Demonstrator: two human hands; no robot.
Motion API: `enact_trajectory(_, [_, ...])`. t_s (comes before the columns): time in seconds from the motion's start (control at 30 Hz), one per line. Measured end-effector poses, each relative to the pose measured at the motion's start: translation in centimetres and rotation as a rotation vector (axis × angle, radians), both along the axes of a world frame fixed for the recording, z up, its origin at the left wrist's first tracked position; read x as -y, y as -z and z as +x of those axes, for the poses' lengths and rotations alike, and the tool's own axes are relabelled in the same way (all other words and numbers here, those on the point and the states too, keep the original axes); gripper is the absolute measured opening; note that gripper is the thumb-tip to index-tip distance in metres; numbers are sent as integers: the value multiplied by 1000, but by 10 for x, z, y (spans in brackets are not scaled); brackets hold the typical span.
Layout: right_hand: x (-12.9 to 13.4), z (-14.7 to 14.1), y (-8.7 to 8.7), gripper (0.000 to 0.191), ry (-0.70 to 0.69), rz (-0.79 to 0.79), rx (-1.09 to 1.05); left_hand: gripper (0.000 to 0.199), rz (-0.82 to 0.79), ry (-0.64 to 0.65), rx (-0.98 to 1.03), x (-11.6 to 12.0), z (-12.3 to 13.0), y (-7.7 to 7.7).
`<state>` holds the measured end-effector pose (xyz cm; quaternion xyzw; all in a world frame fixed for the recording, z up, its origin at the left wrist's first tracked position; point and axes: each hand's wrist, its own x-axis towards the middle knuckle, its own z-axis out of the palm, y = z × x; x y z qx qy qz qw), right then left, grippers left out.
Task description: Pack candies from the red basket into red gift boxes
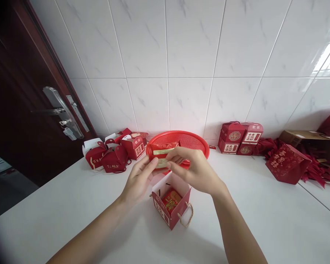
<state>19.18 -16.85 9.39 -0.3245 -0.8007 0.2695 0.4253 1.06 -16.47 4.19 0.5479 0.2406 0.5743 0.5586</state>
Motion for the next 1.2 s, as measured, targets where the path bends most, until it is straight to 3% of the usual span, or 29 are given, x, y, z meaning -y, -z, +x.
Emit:
enact_trajectory(0.13, [-7,9,1,10,241,88,-130,29,-105,23,90,-4,-2,-5])
enact_trajectory(0.23, [-10,15,1,16,291,59,-124,26,-123,7,118,-4,-3,-7])
enact_trajectory(0.57, [-9,20,-4,26,70,-150,-87,27,-76,13,82,2,-2,-11])
enact_trajectory(0.67, [-7,23,-8,29,-57,-227,-12,26,-46,-66,40,1,-6,-12])
enact_trajectory(0.77, [-6,22,-8,33,-182,-296,3,26,5,-166,-129,1,-13,-13])
enact_trajectory(0.87, [-6,17,-5,36,-238,-332,-32,26,30,-97,-343,4,-19,-16])
enact_trajectory(0.97, [-8,10,0,34,-245,-371,-39,35,-27,-46,-337,6,-18,-16])
enact_trajectory(1.1, [-10,9,2,34,-139,-418,-242,52,-67,29,-181,3,-15,-15])
enact_trajectory(1.2, [-12,14,1,37,-52,-382,-344,45,-61,27,-219,2,-14,-15])
